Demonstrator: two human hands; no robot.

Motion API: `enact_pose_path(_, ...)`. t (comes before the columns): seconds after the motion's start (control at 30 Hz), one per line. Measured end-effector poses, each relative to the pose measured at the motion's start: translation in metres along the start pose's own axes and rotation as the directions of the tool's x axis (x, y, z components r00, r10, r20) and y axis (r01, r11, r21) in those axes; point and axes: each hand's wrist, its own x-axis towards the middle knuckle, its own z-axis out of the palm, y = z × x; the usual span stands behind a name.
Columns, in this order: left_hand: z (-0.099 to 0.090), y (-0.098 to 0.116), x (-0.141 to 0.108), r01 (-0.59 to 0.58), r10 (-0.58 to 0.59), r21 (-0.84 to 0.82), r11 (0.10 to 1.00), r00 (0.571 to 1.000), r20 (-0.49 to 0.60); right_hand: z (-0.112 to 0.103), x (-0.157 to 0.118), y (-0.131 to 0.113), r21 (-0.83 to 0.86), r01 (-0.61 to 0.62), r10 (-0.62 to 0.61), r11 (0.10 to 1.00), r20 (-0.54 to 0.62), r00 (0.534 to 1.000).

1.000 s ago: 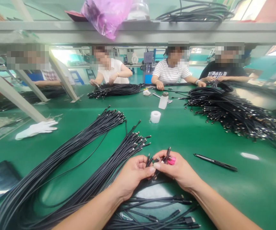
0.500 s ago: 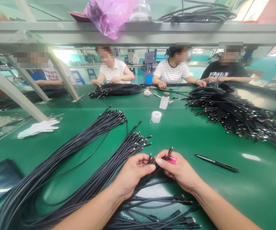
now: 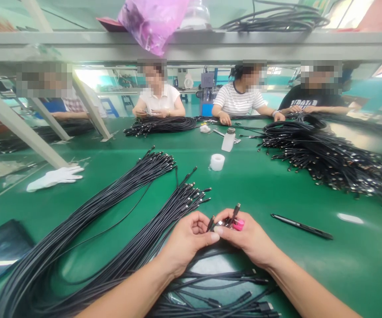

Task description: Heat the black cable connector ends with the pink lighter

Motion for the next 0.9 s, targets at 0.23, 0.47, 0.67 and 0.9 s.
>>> enact_pose_path(0.23,-0.0017,-0.0009,0.0017,0.038,-0.039,-0.041,0.998,0.999,-0.010,0.0027,0.0007,-0.0008,0.073,-0.010,0.011,0.997,-0.004,1.000)
enact_pose_path(0.47,-0.0010,-0.0010,0.0017,0.044,-0.043,-0.032,0.999,0.999,0.013,0.0027,0.0003,-0.0013,0.098,-0.032,0.031,0.995,0.016,0.999)
enact_pose_path(0.67,-0.0003,0.0012,0.0017,0.025,-0.025,-0.036,0.999,1.000,0.011,0.0015,-0.0008,0.0014,0.094,-0.043,0.043,0.995,0.007,0.999)
enact_pose_path(0.9,-0.0025,0.0008,0.0026,-0.001,0.009,0.034,0.999,0.977,-0.214,-0.0005,-0.0007,0.0023,0.070,-0.075,0.076,0.995,0.001,0.997)
